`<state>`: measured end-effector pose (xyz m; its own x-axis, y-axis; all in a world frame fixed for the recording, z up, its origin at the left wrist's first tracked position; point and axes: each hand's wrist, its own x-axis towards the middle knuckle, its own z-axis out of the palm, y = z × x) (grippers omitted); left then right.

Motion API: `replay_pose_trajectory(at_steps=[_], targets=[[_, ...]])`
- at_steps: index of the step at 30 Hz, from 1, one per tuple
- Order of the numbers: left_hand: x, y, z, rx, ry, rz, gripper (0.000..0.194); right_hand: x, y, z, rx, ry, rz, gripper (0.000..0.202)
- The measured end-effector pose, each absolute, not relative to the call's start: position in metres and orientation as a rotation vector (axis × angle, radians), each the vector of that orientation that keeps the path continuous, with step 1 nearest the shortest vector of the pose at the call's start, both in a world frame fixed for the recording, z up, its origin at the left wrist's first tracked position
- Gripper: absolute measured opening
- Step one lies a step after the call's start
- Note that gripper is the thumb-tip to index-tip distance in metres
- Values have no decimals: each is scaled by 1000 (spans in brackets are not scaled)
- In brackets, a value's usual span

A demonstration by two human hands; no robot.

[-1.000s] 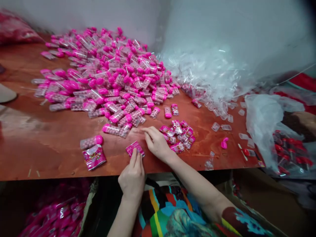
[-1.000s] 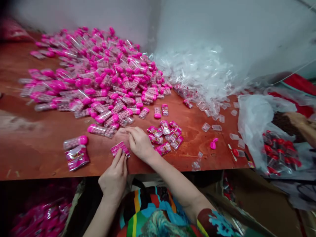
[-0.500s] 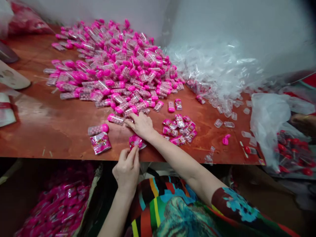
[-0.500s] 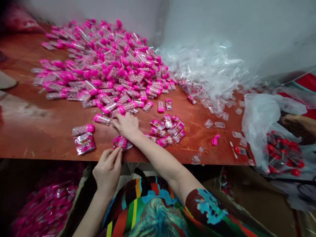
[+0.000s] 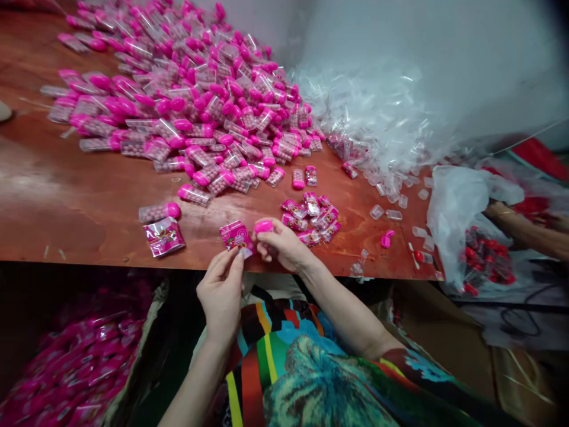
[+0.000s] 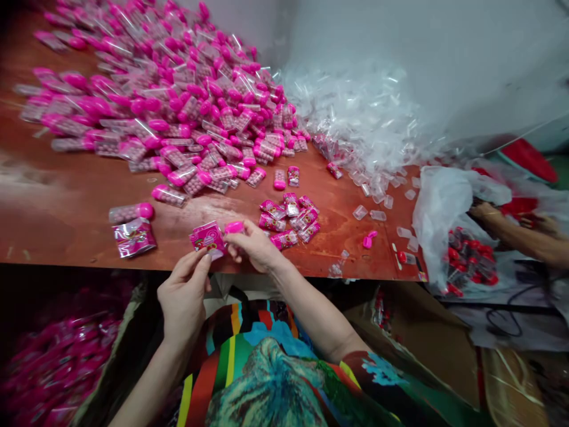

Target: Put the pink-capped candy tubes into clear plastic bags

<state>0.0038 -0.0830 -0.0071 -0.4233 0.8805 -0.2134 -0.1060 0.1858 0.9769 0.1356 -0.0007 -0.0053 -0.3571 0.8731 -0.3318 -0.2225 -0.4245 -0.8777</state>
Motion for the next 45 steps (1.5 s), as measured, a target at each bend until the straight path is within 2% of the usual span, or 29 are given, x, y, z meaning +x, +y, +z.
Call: replay_pose_trajectory(at_steps=[5,14,18,22,28,32,41,45], targets=[[16,-87,-5,528,1425,1400,23,139,-29,-16,-1120,-976,1774,53],[17,-84,0,383,1290,1383,26,149,-33,-17,-1143,-944,1808,59],[13,-83,-2,372,1233,1237,34,153,-35,-18,-1131,-1028,1803,56],[5,-83,-8,430,1247,1009,33,156,-38,-16,-1112,-1141,1789,48],[8,-85,-14,438,1299,1030,40,155,-44,-14,-1188,-1289,1594,38],[12,-85,-15,366,1310,1002,42,154,-48,-15,-1193,-1271,1622,33],[9,-85,-14,321,1213,1011,31,158,-43,-19,-1246,-1193,1567,36],[8,-83,-12,240,1235,1098,31,162,-43,-23,-1142,-929,1693,42]])
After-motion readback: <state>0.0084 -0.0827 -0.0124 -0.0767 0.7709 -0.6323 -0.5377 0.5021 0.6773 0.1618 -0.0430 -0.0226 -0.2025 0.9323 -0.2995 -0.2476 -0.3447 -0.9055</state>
